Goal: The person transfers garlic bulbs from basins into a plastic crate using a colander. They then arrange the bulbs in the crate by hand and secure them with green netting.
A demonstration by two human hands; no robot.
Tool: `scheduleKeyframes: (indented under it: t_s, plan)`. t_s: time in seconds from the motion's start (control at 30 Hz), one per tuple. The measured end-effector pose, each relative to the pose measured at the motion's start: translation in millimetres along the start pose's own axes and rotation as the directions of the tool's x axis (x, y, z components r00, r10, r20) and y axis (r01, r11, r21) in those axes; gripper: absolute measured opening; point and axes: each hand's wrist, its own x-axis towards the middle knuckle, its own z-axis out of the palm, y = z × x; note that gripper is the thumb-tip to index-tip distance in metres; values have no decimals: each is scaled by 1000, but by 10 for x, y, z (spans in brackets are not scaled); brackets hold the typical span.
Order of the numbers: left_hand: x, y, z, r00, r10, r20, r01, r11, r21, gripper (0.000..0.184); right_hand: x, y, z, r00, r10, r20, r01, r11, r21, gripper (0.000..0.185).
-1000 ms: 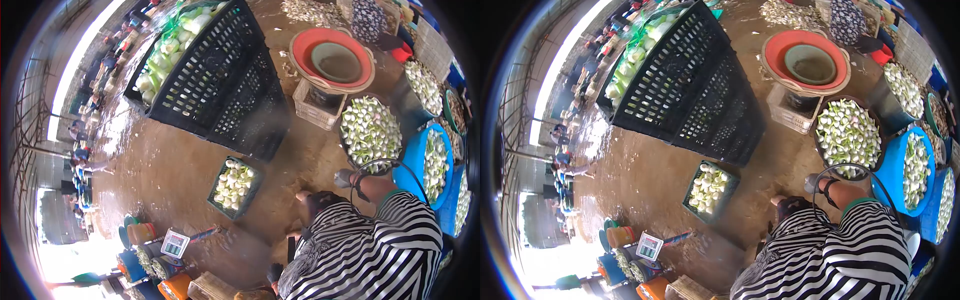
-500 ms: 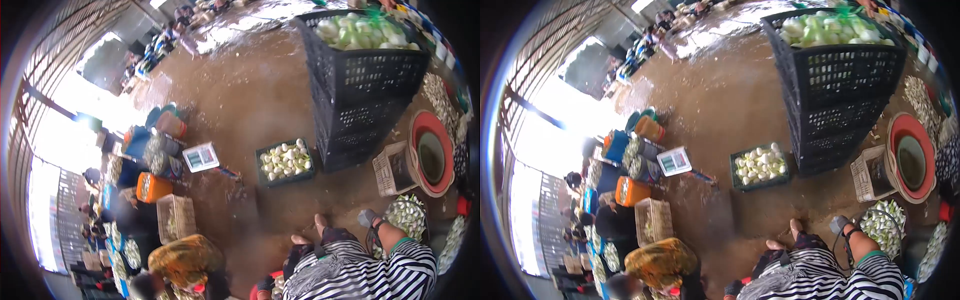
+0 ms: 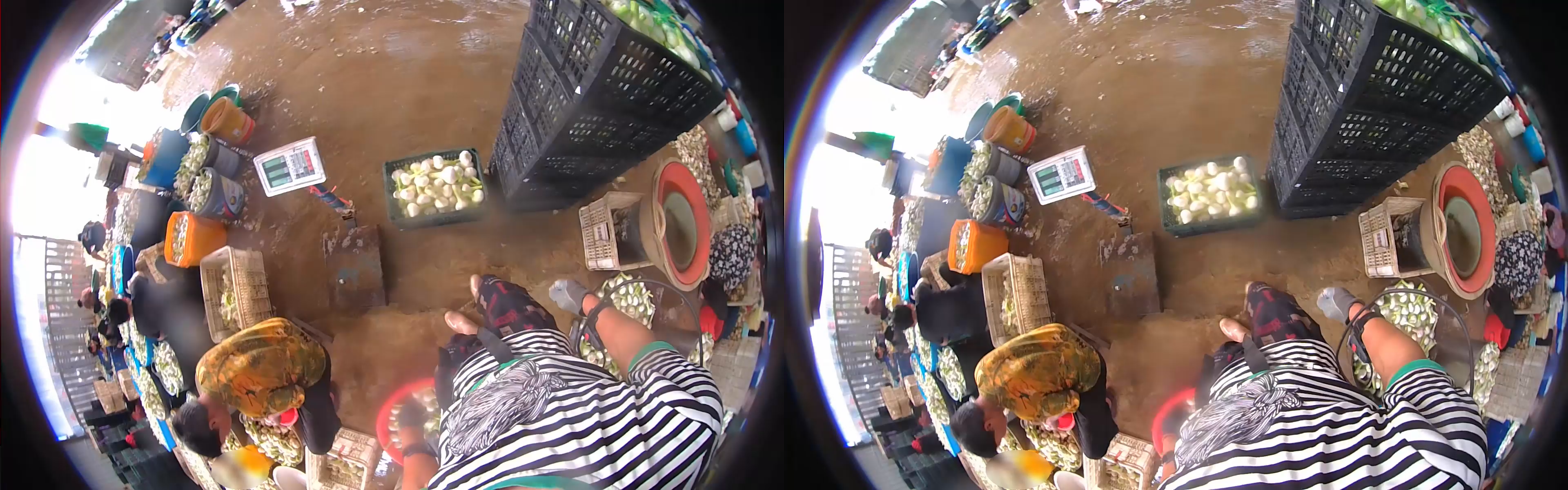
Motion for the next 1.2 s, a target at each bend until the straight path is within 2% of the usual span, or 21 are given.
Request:
scheduleKeyframes:
  t_s: [0.07, 0.1, 0.13, 0.23, 0.27, 0.3, 0.37, 0.47, 0.5, 0.53, 0.57, 0.6, 0.63, 0.67, 0.7, 0.73, 0.87, 1.03, 1.07, 1.17, 1.2]
  plan:
    - [271, -131, -165, 999, 42, 17, -43, 994, 98, 24, 55, 383, 232, 896, -403, 187, 443, 777, -448, 19]
    - [457, -152, -302, 994, 107, 15, -108, 976, 190, 27, -130, 82, -33, 912, -275, 303, 402, 748, -528, 20]
    - [650, -152, -432, 985, 170, 17, -167, 945, 282, 30, -75, 322, 169, 897, -323, 301, 438, 741, -509, 20]
    - [1272, -106, -778, 996, 6, 88, -20, 987, 156, 29, -39, 130, -19, 880, -213, 424, 436, 715, -547, 22]
    - [1528, -377, -499, 994, 109, -13, -105, 977, 186, 24, 138, 221, 81, 868, -192, 459, 439, 728, -527, 24]
    - [1718, -291, -653, 991, 125, 48, -133, 964, 229, 23, 280, 194, 75, 859, -191, 475, 463, 685, -563, 24]
    - [1986, -174, -1027, 976, 131, 175, -182, 930, 318, 22, 617, 193, 3, 867, -206, 453, 454, 701, -551, 24]
    - [2258, -234, -1449, 863, 479, 161, -501, 768, 400, 24, 1202, -113, -396, 929, -151, 338, 297, 849, -437, 25]
    - [2322, -191, -1597, 919, 373, 128, -394, 851, 349, 26, 1510, -77, -404, 892, -298, 340, 445, 709, -547, 22]
    - [2403, -127, -1793, 960, 264, 97, -281, 915, 290, 27, 1791, 5, -392, 925, -362, 112, 374, 825, -423, 15]
    - [2474, -78, -1958, 986, 150, 76, -163, 961, 223, 28, 2183, 168, -335, 742, -670, 18, 467, 497, -731, 11]
    - [2563, -69, -2121, 988, 150, 47, -156, 974, 161, 25, 2294, -78, -729, 817, -556, -151, 453, 782, -428, 11]
    - [2661, 20, -2242, 997, 67, -43, -61, 989, 136, 25, 2284, -443, -1183, 926, -285, -246, 318, 942, 106, 11]
    - [2756, 145, -2387, 991, -24, -130, 37, 994, 103, 25, 2311, -702, -1516, 949, -110, -295, 233, 874, 426, 11]
    - [2875, 327, -2650, 998, -35, -60, 42, 991, 126, 24, 2310, -927, -1819, 945, -32, -326, 224, 789, 572, 11]
    - [2973, 472, -2887, 999, -48, 11, 46, 987, 151, 24, 2476, -858, -1886, 885, -60, -462, 297, 836, 461, 15]
    - [3493, 754, -3325, 989, 149, 4, -147, 969, 201, 22, 2277, -1192, -2576, 777, -73, -625, 354, 872, 338, 24]
    - [4202, 1345, -4049, 944, 322, 69, -329, 922, 205, 25, 2177, -1200, -2711, 632, -131, -763, 368, 918, 148, 24]
    - [4683, 1001, -3730, 828, 544, -133, -544, 838, 39, 28, 2136, -1222, -2749, 634, -128, -763, 365, 919, 148, 24]
    - [5185, 1466, -4227, 809, 582, 82, -586, 790, 182, 24, 2163, -1230, -2751, 608, -49, -793, 325, 926, 192, 23]
    - [5426, 1668, -4348, 862, 453, 229, -505, 805, 312, 26, 2184, -1239, -2750, 599, -8, -801, 298, 931, 213, 23]
